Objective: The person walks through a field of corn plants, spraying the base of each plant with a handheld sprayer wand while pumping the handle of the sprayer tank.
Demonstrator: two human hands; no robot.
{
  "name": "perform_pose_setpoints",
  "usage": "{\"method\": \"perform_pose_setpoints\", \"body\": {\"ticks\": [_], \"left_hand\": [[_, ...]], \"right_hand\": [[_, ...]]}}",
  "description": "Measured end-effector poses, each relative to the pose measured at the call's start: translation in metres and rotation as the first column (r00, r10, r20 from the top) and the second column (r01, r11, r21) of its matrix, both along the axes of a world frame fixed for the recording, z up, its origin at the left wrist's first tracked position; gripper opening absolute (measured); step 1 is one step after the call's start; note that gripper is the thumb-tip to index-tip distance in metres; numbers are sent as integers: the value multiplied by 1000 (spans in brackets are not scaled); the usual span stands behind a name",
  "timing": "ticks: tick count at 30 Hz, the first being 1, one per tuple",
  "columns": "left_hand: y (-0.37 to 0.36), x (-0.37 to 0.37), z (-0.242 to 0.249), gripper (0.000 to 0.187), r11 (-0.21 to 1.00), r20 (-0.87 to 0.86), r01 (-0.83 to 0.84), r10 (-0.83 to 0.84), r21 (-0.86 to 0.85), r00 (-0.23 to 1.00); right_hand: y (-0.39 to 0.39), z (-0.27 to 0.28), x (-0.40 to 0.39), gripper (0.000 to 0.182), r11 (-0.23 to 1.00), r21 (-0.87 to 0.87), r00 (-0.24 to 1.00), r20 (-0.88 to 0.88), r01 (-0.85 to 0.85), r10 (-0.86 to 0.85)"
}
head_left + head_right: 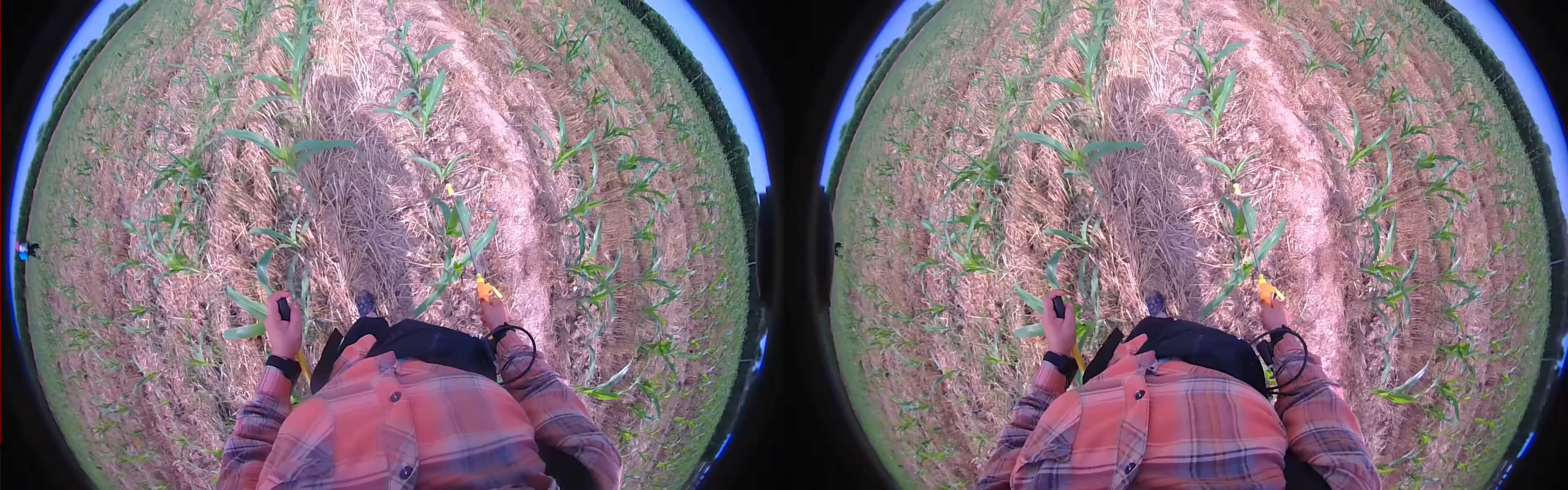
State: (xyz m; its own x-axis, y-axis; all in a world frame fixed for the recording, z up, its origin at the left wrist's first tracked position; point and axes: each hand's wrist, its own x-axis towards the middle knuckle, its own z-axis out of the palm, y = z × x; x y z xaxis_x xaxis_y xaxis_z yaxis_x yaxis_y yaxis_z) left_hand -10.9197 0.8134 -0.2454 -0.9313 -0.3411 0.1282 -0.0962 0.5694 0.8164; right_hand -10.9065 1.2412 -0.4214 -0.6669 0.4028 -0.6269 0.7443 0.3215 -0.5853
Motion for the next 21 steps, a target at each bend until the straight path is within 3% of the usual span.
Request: {"method": "perform_pose_setpoints", "body": {"ticks": [1,3,4,6,7,9,10,11,13,14,17,19,21], "left_hand": [[-6,-7,1,20,998,55,-27,24,60,998],[-19,-21,-4,20,999,12,-23,22,36,1000],[-25,-27,-3,20,997,37,-32,29,73,999],[-36,-36,3,21,991,53,-24,18,130,998],[-41,-39,9,21,990,53,-22,15,137,999],[-49,-41,28,21,987,-23,-11,15,163,1000],[-56,-39,38,21,988,-32,-23,29,154,999],[-64,-34,48,20,976,-8,-43,45,213,999],[-84,-18,62,21,950,-31,-71,84,303,996],[-93,-16,68,22,974,-145,-4,38,228,989],[-85,-25,94,21,947,-75,-70,98,314,992],[-76,-71,51,18,996,-24,-76,77,42,997],[-60,-107,24,21,998,-14,-40,41,38,999]], "right_hand": [[-14,-1,-8,28,1000,6,1000,2,-3,3],[-38,-6,-25,26,952,85,952,-64,-292,298],[-49,-6,-35,26,952,88,952,-65,-294,300],[-69,-3,-48,27,774,169,778,-54,-611,626],[-78,1,-54,27,774,175,780,-50,-608,624],[-99,16,-65,29,623,266,618,-113,-735,778],[-112,44,-79,31,586,86,591,32,-805,806],[-119,57,-85,31,588,85,592,35,-805,805],[-126,69,-98,30,434,84,426,-94,-897,900],[-128,67,-104,31,383,50,384,-1,-922,924],[-128,56,-119,31,329,-47,332,-105,-943,937],[-125,36,-137,32,335,-46,338,-101,-941,936],[-119,29,-157,33,344,-33,346,-100,-938,933]]}}
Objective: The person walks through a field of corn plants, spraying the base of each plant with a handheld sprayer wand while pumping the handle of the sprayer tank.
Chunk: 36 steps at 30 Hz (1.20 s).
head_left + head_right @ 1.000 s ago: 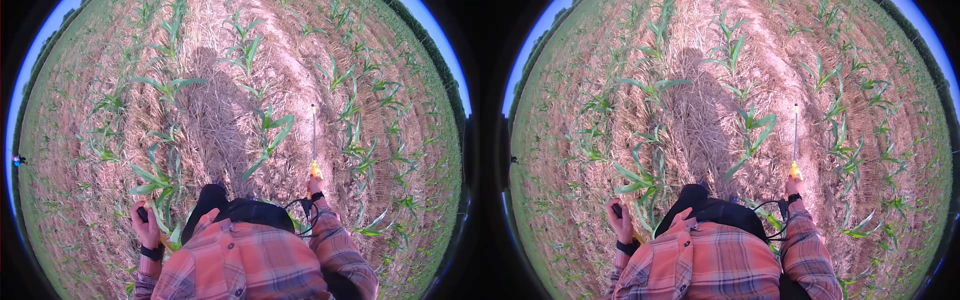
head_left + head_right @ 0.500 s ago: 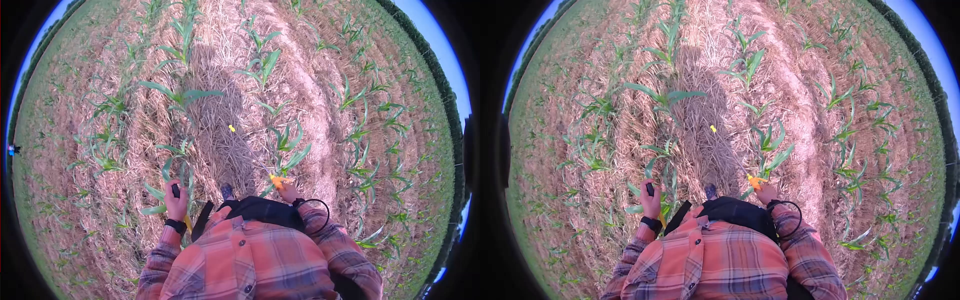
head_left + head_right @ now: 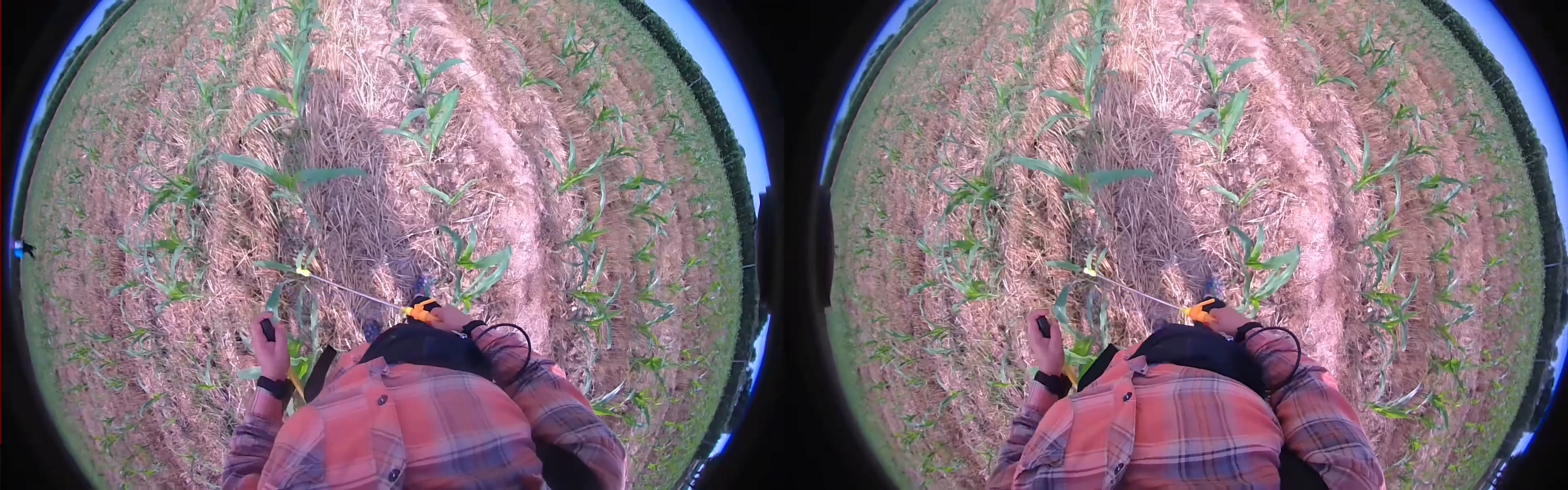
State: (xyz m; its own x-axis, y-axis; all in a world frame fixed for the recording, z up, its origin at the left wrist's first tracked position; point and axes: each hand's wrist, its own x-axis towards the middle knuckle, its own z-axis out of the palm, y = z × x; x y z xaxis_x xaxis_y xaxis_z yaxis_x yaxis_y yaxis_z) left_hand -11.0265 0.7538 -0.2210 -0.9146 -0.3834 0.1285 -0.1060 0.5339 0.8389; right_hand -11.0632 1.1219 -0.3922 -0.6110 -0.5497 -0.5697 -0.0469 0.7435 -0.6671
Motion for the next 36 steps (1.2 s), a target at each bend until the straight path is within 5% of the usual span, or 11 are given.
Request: {"method": "perform_pose_setpoints", "body": {"ticks": [6,10,12,13,14,16,19,24,26,31,36], "left_hand": [[37,-76,-15,19,999,130,39,-41,21,991],[58,-122,-24,19,997,11,62,-62,-38,998],[70,-140,-12,19,999,149,25,-28,24,988],[87,-150,13,21,980,205,-18,-23,199,978],[87,-156,14,21,980,204,-16,-25,198,979],[84,-167,23,22,1000,69,29,-30,6,997],[81,-158,47,22,994,-47,-26,31,103,998],[78,-162,90,20,964,-49,-96,111,246,993],[79,-197,71,19,996,-76,-58,53,-66,996],[77,-286,-1,19,997,60,52,-48,-61,997],[44,-331,-24,19,997,92,39,-45,65,995]], "right_hand": [[44,-3,-56,31,922,136,930,-126,362,-346],[100,-22,-87,35,806,156,821,-107,571,-561],[133,-44,-98,35,753,184,775,-168,632,-610],[145,-37,-104,33,655,142,670,-127,742,-731],[155,-30,-111,32,541,106,550,-79,834,-832],[178,-31,-126,29,517,80,523,-104,852,-846],[200,-18,-157,21,160,92,153,78,983,-985],[218,-20,-197,26,-39,-21,-36,133,999,-991],[214,-24,-212,26,-119,-67,-110,129,991,-986],[170,-15,-252,22,-80,9,-81,151,997,-985],[111,-10,-283,19,162,44,155,145,986,-977]]}}
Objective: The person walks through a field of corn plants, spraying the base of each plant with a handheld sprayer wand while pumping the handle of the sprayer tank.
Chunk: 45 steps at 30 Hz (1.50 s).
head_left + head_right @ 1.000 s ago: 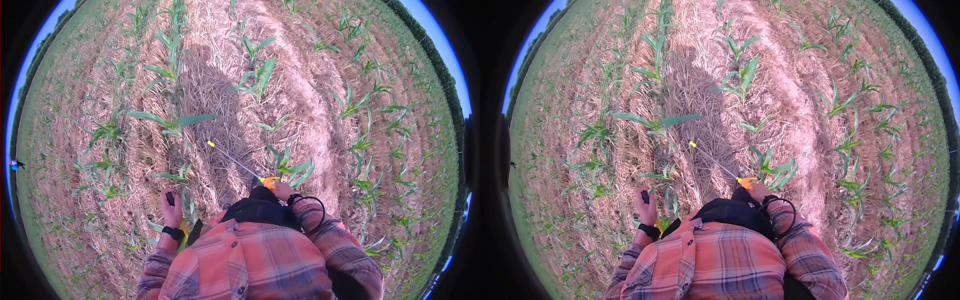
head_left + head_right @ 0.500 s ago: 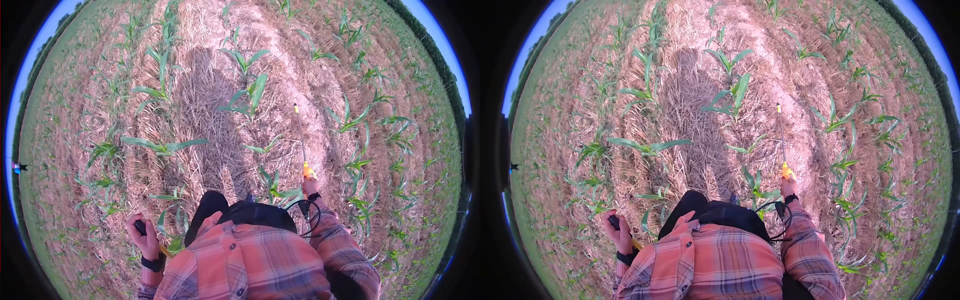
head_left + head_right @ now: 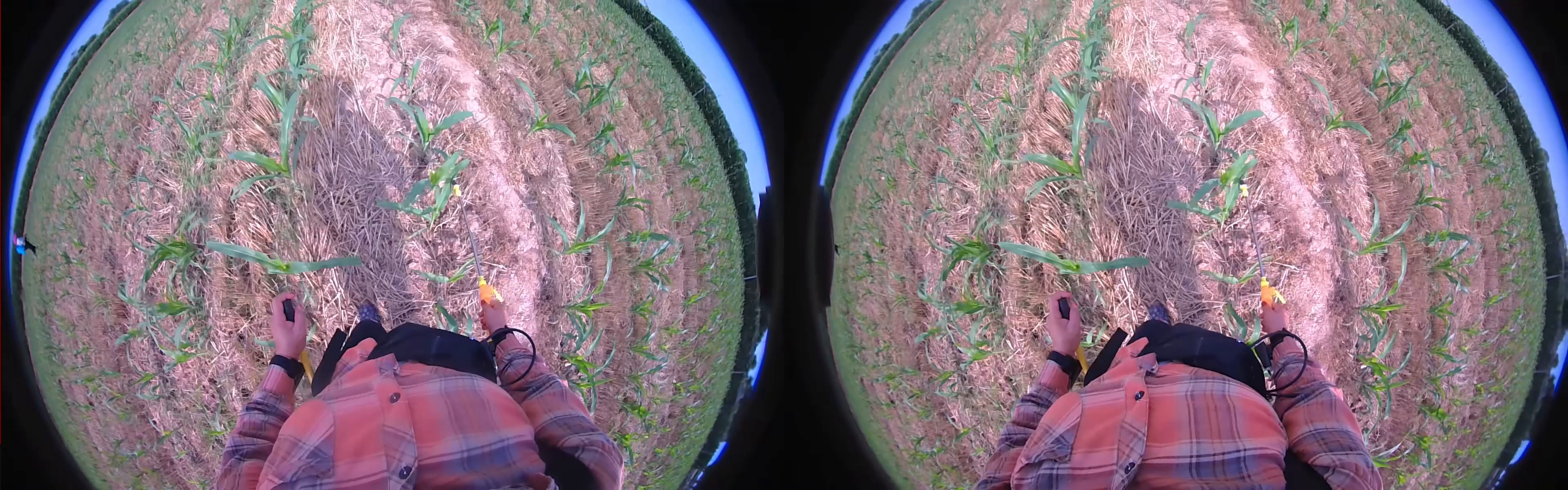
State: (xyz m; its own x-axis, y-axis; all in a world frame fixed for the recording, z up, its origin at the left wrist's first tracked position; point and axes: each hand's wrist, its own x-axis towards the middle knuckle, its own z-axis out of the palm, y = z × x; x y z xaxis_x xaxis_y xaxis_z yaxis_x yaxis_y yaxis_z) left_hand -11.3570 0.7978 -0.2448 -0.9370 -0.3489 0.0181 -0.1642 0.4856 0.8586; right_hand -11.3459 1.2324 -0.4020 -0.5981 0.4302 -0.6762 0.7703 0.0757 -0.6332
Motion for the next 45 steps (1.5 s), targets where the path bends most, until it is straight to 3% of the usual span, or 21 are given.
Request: {"method": "perform_pose_setpoints", "body": {"ticks": [3,4,6,10,12,14,19,20,22,25,27,28,29,31,33,35,39,40,42,44,45], "left_hand": [[-14,-16,1,19,999,14,-22,23,-25,1000],[-19,-21,3,19,1000,15,-21,22,-19,1000],[-28,-26,10,19,995,8,-28,28,91,1000],[-50,-25,36,21,979,-61,-40,53,199,997],[-57,-17,68,21,982,-109,-49,70,180,992],[-69,-7,82,23,973,-140,-81,113,216,984],[-67,-41,69,23,996,-91,-75,79,50,993],[-53,-62,65,20,989,-106,-95,83,-114,991],[-53,-88,15,21,991,-119,-57,43,-120,992],[-25,-123,20,20,971,-135,-20,-13,-239,991],[-23,-142,23,19,991,132,-120,111,63,985],[-22,-154,18,19,992,131,-112,104,56,986],[-20,-165,7,18,998,48,-64,65,-19,997],[-1,-189,12,16,985,-50,-18,9,-174,999],[7,-207,18,16,993,-7,-15,14,-116,1000],[8,-221,17,16,998,-46,4,-7,-61,999],[25,-238,57,17,988,-108,-17,0,-152,994],[21,-236,61,18,999,-85,-33,31,-27,996],[15,-227,81,18,977,-188,-45,5,-210,982],[23,-213,118,19,982,-158,-139,159,131,975],[18,-211,125,19,988,-256,-143,152,54,955]], "right_hand": [[-33,-5,-21,23,892,228,915,-16,-390,404],[-40,-5,-26,23,891,233,915,-13,-390,403],[-64,-3,-35,26,675,470,755,-28,-569,655],[-99,32,-63,29,613,275,626,-50,-741,778],[-112,49,-80,31,403,337,409,-59,-851,911],[-121,60,-94,33,373,236,376,-33,-897,926],[-124,29,-122,33,176,158,164,-83,-972,983],[-120,13,-128,33,158,166,139,-117,-973,983],[-114,7,-141,35,194,168,178,-106,-967,978],[-95,14,-163,36,415,249,404,-95,-875,910],[-74,5,-179,35,467,264,473,-45,-844,880],[-61,-1,-184,33,510,281,535,18,-813,844],[-43,-27,-185,29,650,201,656,-46,-733,754],[-19,-26,-198,27,717,208,730,-15,-666,683],[4,-29,-208,25,776,213,796,15,-594,606],[26,-38,-216,23,939,111,945,32,-326,324],[62,-39,-230,23,982,167,996,-7,-90,92],[66,-32,-238,23,982,167,995,-8,-93,95],[73,-13,-252,20,985,79,988,-21,153,-152],[83,-7,-264,17,979,1,975,-87,206,-205],[87,-5,-271,16,965,-23,960,-94,263,-264]]}}
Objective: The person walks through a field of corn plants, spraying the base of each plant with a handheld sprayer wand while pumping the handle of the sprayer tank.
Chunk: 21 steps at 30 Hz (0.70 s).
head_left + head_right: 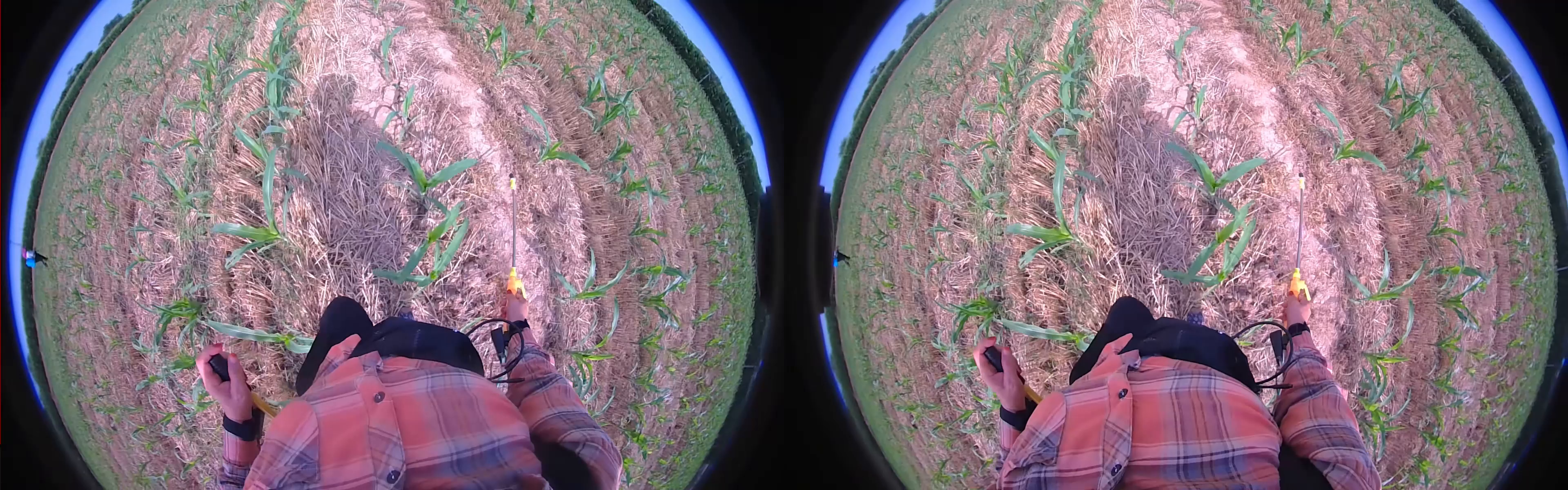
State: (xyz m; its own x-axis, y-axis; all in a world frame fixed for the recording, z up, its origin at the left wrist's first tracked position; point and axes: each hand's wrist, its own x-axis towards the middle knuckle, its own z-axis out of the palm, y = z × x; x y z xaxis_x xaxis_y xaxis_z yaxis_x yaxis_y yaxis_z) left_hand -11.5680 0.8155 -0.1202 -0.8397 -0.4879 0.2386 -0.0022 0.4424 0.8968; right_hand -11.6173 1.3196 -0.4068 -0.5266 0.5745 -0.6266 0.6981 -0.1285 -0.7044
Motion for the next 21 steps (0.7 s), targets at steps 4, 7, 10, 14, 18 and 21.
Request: {"method": "perform_pose_setpoints", "body": {"ticks": [4,7,10,14,18,21], "left_hand": [[-10,-18,-8,18,998,82,3,1,-56,997],[-19,-77,-81,21,989,130,81,-65,-126,989],[-17,-122,-106,21,985,236,118,-86,-124,968],[-39,-153,-113,20,986,214,100,-70,-133,974],[-64,-187,-125,20,983,147,94,-71,-160,987],[-86,-204,-123,20,997,180,79,-76,-9,981]], "right_hand": [[1,5,-32,22,993,-24,991,-69,115,-116],[-6,-5,-50,26,991,4,989,-61,135,-135],[-32,-10,-79,19,995,-67,995,-65,69,-73],[-86,-2,-112,18,966,124,972,95,-226,215],[-126,-17,-148,23,751,251,791,161,-611,590],[-159,-22,-169,28,504,400,611,208,-766,764]]}}
